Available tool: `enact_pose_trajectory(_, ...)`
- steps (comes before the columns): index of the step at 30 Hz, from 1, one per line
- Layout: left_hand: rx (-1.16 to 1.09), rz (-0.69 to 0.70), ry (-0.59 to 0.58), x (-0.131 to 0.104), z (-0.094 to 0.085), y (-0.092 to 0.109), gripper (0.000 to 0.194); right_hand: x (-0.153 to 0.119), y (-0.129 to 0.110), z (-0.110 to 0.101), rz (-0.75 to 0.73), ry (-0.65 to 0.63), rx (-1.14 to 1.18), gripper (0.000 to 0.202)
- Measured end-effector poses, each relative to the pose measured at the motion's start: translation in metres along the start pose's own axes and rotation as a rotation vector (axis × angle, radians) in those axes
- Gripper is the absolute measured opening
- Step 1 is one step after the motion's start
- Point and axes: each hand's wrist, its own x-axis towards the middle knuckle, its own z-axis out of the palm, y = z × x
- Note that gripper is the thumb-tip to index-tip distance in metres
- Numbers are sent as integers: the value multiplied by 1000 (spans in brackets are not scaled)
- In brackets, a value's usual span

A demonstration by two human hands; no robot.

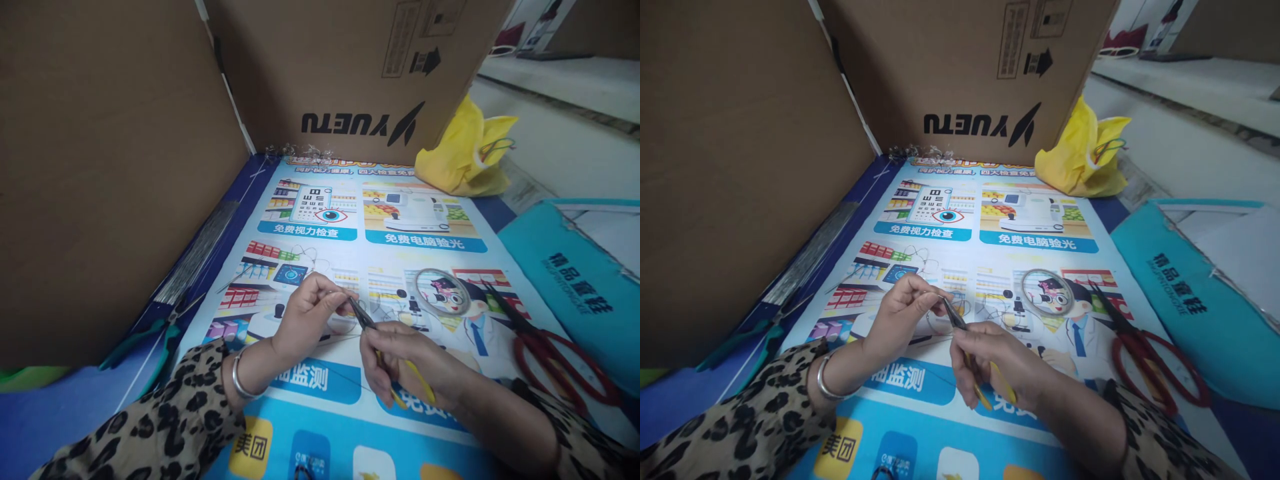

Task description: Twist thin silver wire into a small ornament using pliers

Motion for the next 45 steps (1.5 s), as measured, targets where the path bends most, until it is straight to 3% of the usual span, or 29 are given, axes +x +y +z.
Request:
enact_pose_trajectory(9,28,-1,-7,0,0,2,12,0,0,3,1,44,-33,37)
enact_pose_trajectory(21,91,10,-13,0,0,2,13,2,4,-3,17,184,-312,36)
enact_pose_trajectory(34,124,-66,-50,0,-2,5,17,-5,-9,2,70,304,-692,36)
enact_pose_trajectory(41,168,-37,-35,-1,-1,5,15,-7,-12,-1,66,224,-629,37)
enact_pose_trajectory(45,146,11,-30,-1,-1,3,14,-4,-6,-1,57,207,-451,36)
